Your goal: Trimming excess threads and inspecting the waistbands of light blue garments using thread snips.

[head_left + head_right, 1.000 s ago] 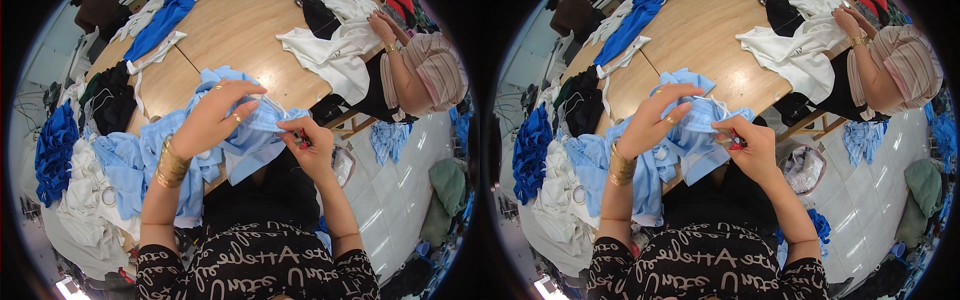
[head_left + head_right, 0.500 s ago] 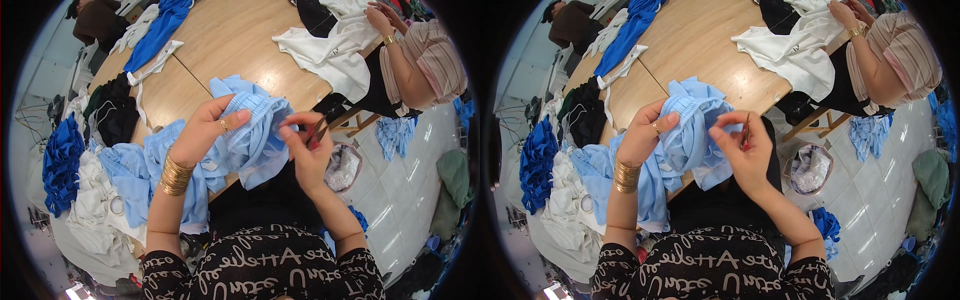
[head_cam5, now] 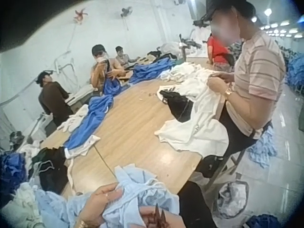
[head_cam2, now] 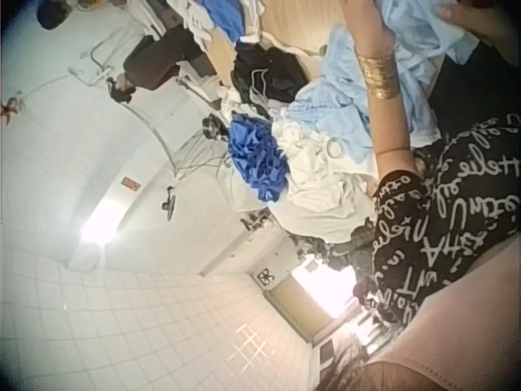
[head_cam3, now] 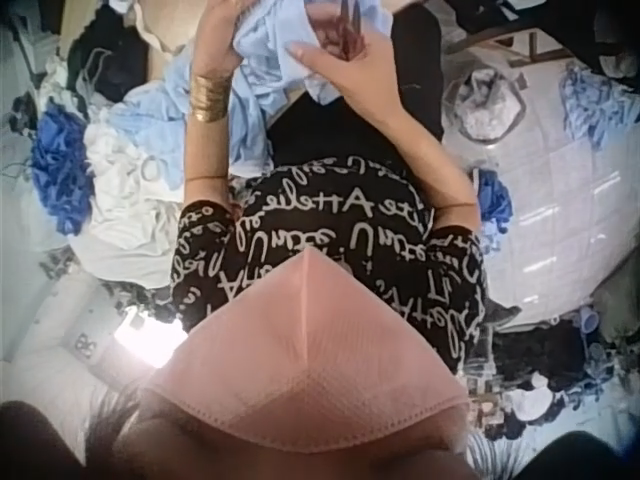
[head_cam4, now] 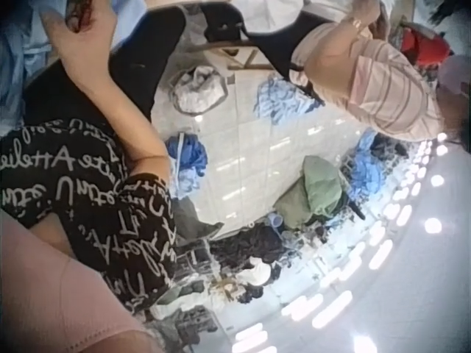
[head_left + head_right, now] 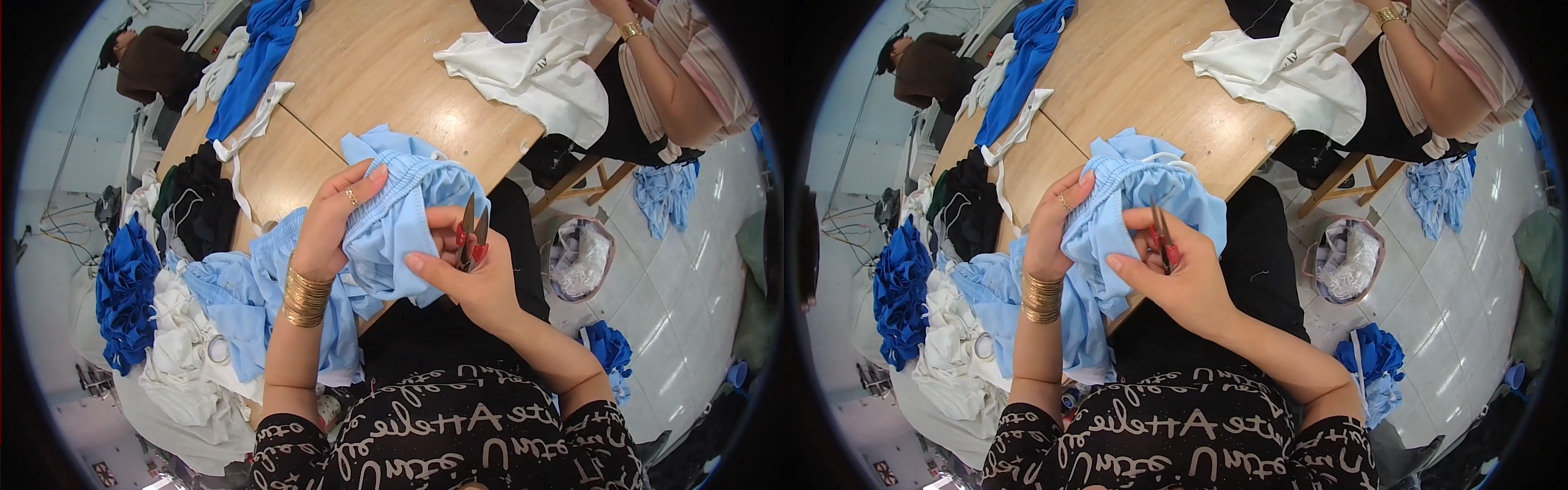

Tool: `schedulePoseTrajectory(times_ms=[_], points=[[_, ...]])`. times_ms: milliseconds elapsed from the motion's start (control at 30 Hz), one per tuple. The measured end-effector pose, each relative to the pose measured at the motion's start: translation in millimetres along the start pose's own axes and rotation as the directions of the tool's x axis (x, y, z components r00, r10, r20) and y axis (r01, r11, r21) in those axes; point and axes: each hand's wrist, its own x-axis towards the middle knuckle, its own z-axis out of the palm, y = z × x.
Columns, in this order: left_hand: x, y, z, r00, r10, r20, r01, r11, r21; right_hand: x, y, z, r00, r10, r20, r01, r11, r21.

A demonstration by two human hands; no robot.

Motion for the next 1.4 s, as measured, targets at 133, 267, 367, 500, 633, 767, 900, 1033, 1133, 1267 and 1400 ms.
schedulePoseTrajectory(times_ms=[133,267,367,500,633,767,900,1033,1133,1267,1400], points=[[4,-12,-10,0.991,-0.108,0.075,0.124,0.954,-0.273,2,-15,15,0.982,-0.13,0.137,0.154,0.973,-0.174],[-15,-24,14,0.977,-0.001,-0.213,-0.075,0.935,-0.348,7,-5,37,0.896,-0.388,0.216,0.442,0.832,-0.337],[-16,-22,12,0.974,0.007,-0.226,-0.081,0.945,-0.317,8,-9,43,0.916,-0.293,0.275,0.382,0.846,-0.371],[-13,-28,7,0.973,0.01,-0.231,-0.079,0.953,-0.293,8,-19,52,0.949,-0.073,0.307,0.2,0.892,-0.405],[-10,-32,1,0.972,0.021,-0.234,-0.086,0.959,-0.271,13,-18,56,0.933,-0.134,0.335,0.279,0.857,-0.433],[-5,-37,-4,0.972,0.034,-0.234,-0.095,0.962,-0.255,13,-19,56,0.94,-0.118,0.319,0.25,0.875,-0.415],[-3,-41,-8,0.971,0.047,-0.235,-0.106,0.964,-0.243,9,-22,53,0.949,-0.102,0.298,0.218,0.895,-0.388],[-2,-32,-4,0.97,0.081,-0.229,-0.133,0.967,-0.219,-1,-16,39,0.96,-0.165,0.227,0.228,0.93,-0.288],[-1,-6,1,0.993,0.115,-0.015,-0.115,0.992,-0.051,-5,-9,31,0.965,-0.235,0.119,0.254,0.948,-0.192],[-12,6,2,0.989,0.149,-0.002,-0.149,0.989,0.014,-23,-11,-1,0.992,-0.1,0.073,0.119,0.933,-0.339],[-21,18,13,0.991,0.131,-0.006,-0.127,0.971,0.205,-28,-6,-22,0.996,-0.085,-0.005,0.077,0.924,-0.374]])
